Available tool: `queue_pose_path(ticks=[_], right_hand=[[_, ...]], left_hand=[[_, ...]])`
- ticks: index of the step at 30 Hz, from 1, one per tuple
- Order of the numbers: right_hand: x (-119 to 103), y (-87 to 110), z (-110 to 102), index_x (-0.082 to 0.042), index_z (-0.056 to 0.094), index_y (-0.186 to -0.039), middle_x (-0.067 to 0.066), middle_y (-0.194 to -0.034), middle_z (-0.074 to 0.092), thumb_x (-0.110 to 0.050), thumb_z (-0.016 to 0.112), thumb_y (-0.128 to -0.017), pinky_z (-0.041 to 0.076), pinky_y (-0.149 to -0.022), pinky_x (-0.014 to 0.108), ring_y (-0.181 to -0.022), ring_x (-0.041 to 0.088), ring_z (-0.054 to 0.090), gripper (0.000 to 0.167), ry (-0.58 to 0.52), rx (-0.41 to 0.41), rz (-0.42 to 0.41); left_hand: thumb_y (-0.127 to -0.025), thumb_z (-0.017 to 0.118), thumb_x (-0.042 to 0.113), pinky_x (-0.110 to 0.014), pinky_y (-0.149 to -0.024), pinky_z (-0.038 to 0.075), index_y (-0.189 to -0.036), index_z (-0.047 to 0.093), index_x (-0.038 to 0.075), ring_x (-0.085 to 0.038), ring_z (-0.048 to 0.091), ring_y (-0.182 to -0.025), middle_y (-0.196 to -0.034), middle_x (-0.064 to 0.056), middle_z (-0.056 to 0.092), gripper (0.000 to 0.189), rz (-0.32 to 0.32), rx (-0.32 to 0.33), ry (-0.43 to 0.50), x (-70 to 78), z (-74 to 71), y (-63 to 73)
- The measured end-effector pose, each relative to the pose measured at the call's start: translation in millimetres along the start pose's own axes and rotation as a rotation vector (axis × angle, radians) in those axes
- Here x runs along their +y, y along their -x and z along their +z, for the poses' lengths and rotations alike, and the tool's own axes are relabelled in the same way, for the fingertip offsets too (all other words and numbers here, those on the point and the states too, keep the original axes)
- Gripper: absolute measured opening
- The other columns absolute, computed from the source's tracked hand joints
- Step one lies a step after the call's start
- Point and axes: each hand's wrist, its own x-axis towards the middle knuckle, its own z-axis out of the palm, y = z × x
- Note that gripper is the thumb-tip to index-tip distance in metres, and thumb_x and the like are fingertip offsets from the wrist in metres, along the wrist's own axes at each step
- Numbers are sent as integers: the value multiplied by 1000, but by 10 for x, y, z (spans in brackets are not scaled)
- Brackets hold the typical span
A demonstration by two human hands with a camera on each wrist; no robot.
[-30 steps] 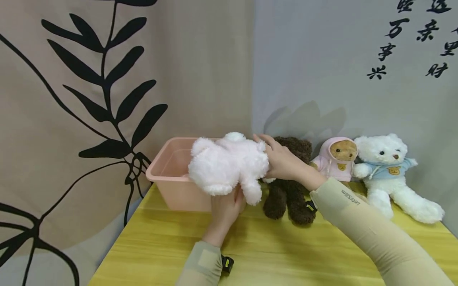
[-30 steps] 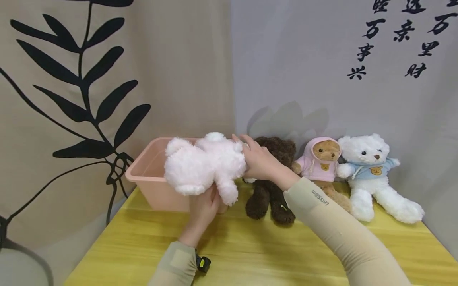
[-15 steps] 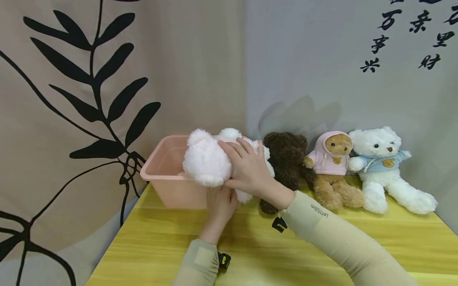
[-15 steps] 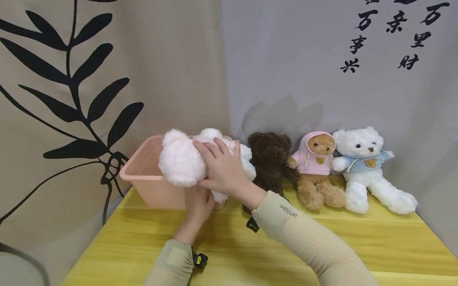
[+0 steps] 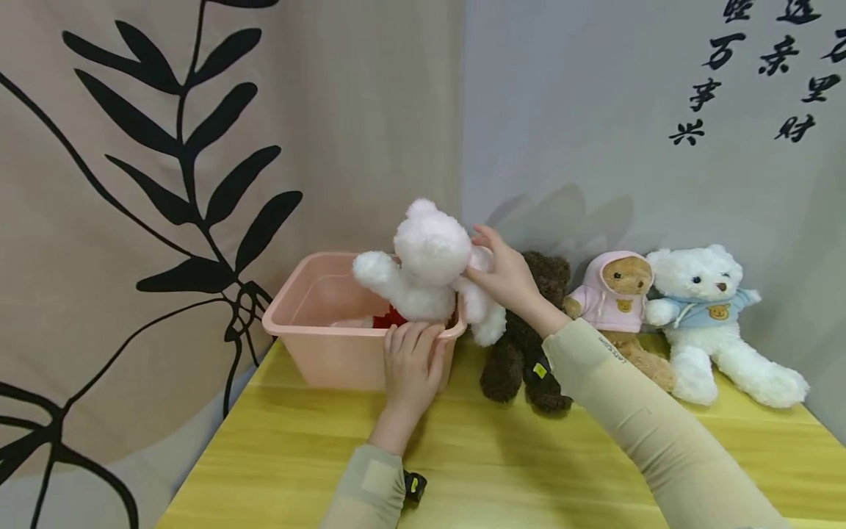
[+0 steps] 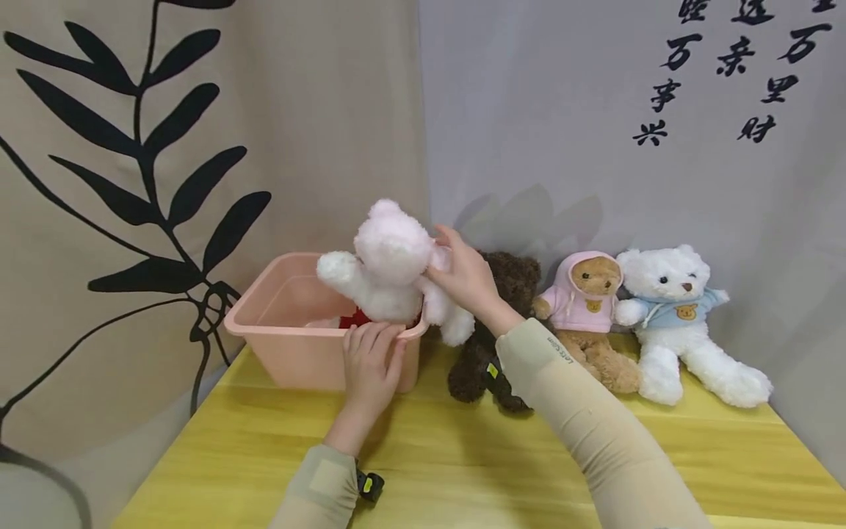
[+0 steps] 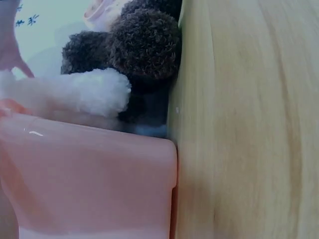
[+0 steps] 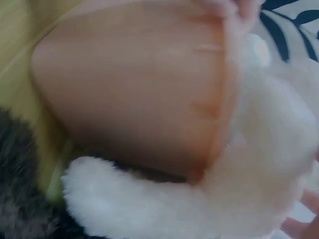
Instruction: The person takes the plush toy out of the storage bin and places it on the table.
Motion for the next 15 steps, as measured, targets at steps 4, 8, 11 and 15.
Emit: queue_pose_path(ticks=[4, 8, 11, 15], right_hand=[[86, 5, 87, -18, 31, -149, 18, -152, 31, 0, 70, -81, 43, -88, 57, -111, 41, 55, 80, 238, 116, -375], [49, -10, 192, -24, 43, -141, 20, -154, 27, 3, 69, -75, 38, -96, 57, -130, 41, 40, 76, 400, 114, -702], [-71, 14, 276, -21, 46, -136, 19, -154, 26, -21, 78, -74, 35, -97, 61, -137, 39, 30, 70, 453, 115, -707], [-327, 27, 359, -15, 50, -126, 19, -153, 26, -43, 82, -70, 28, -98, 67, -139, 37, 26, 69, 604, 165, -641]], left_hand=[[-95, 58, 27, -53, -96, 35, -105, 67, 13, -26, 53, -103, -104, -3, 63, 19, 1, 9, -2, -5, 1, 18], [-95, 57, 27, -54, -95, 36, -104, 67, 13, -26, 54, -102, -103, -3, 63, 19, 10, 10, -5, -5, 9, 20], [-95, 56, 27, -54, -95, 36, -104, 66, 13, -26, 53, -102, -102, -3, 62, 19, 17, 14, -9, -4, 10, 22], [-95, 57, 27, -53, -94, 36, -106, 66, 13, -26, 54, -102, -104, -3, 63, 20, 30, 23, -17, -10, 11, 16]])
